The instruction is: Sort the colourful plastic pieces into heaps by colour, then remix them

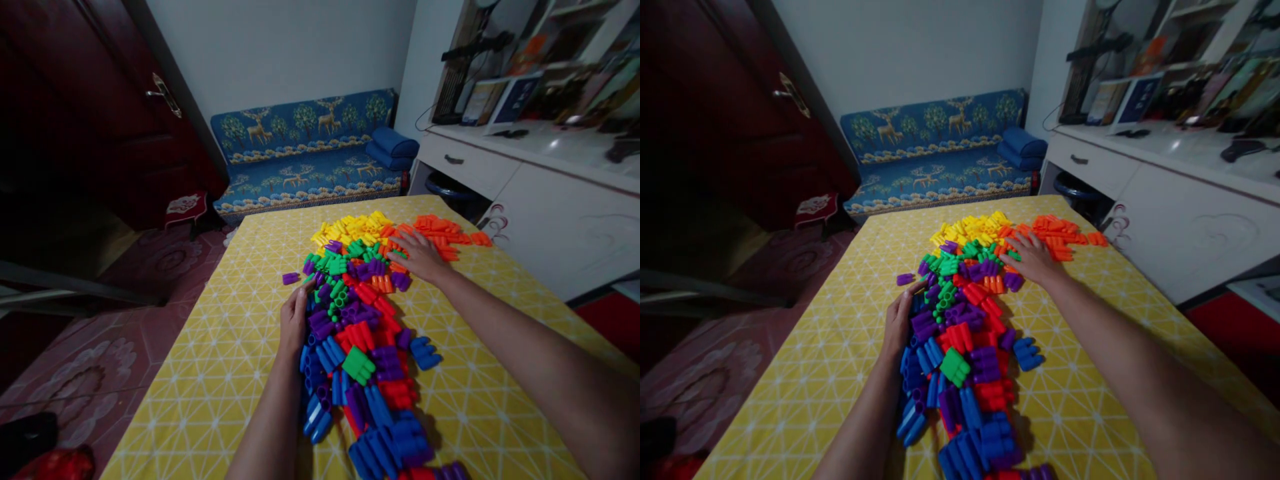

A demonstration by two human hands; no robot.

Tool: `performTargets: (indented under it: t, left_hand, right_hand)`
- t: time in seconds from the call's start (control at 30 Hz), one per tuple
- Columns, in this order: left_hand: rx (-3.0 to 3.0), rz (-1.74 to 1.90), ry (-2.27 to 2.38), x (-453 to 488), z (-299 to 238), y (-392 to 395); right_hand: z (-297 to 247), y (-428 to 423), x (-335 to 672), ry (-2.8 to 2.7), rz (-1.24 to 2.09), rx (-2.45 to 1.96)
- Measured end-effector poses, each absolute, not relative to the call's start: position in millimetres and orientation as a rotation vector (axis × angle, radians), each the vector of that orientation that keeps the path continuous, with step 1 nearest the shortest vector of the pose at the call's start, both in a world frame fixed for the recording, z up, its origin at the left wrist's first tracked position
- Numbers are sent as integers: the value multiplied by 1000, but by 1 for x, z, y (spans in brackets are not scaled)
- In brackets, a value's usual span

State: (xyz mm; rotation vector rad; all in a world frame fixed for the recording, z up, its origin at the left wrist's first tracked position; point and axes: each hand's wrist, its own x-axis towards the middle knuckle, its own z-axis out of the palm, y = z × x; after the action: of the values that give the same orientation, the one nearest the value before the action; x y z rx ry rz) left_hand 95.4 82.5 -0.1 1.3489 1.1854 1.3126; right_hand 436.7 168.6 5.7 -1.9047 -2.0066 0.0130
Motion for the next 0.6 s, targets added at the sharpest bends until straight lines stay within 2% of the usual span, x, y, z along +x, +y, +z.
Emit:
performTargets:
  t: [0.47,0.6]
  left_hand:
    - [1332,1288,1234,96,1,81]
    - [1327,1292,1247,95,1,81]
  right_hand:
    - [15,57,410,-2323,71,-1642]
    - [30,67,419,-2272,33,-1643]
